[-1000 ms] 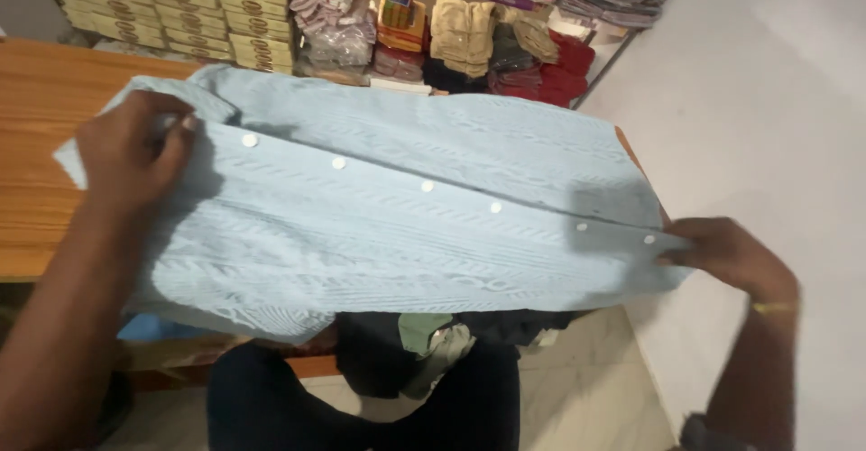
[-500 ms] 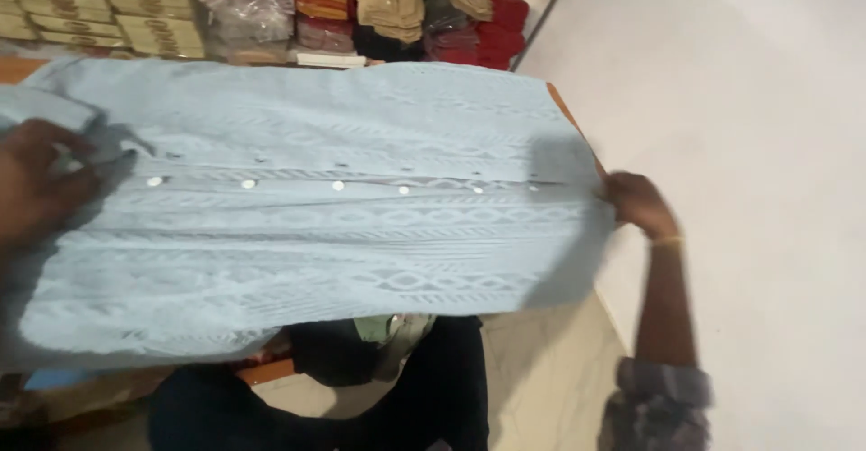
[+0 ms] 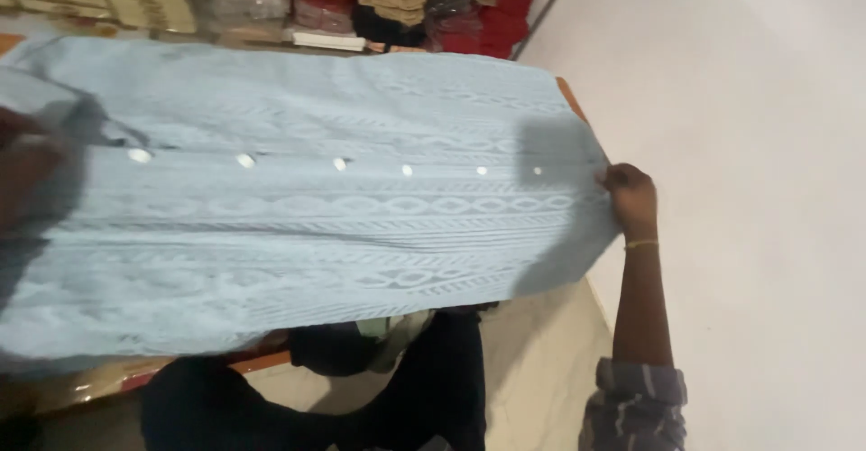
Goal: The recorder buttons and folds multiple shirts on a wooden table in a garment workshop.
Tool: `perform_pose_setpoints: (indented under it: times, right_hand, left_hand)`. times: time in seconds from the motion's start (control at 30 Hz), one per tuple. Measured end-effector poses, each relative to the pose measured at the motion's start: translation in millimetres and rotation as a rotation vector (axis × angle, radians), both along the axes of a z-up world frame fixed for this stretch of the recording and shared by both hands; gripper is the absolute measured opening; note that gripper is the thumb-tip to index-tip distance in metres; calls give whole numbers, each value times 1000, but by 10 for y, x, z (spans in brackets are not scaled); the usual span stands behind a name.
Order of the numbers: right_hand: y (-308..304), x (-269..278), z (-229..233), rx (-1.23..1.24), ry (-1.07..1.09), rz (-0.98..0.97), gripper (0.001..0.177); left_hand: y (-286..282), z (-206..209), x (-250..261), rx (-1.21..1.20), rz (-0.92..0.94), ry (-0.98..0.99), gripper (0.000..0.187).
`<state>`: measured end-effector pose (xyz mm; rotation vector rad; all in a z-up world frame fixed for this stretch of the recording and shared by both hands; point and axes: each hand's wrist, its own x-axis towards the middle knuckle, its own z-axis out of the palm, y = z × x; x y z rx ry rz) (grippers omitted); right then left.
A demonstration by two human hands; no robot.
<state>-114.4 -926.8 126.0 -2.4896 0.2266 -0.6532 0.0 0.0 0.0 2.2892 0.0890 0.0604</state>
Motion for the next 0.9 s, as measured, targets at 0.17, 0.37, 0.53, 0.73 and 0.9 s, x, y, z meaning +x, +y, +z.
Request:
perform_pose_setpoints:
  times: [0.17,0.37,0.53,0.73,0.9]
  right_hand:
    - [589,-188,192,-285,-65,-184,28]
    - [42,-55,139,-291,111,-70,42]
    - [861,59,830,-398,501,-354,69]
    - [2875,598,1392,-918,-224,398,37]
    - [5365,1049,1508,-426,145,1016,23]
  left_hand:
    - [-1106,1626,-598,133,138,59,37]
    - [-722,1648,-568,202,118,-79,52]
    - [-716,1595,-495,-41,44,-207,36]
    - [-812,1759,-609,122,120,-231,35]
    - [-878,1823,-673,159,143,-232,27]
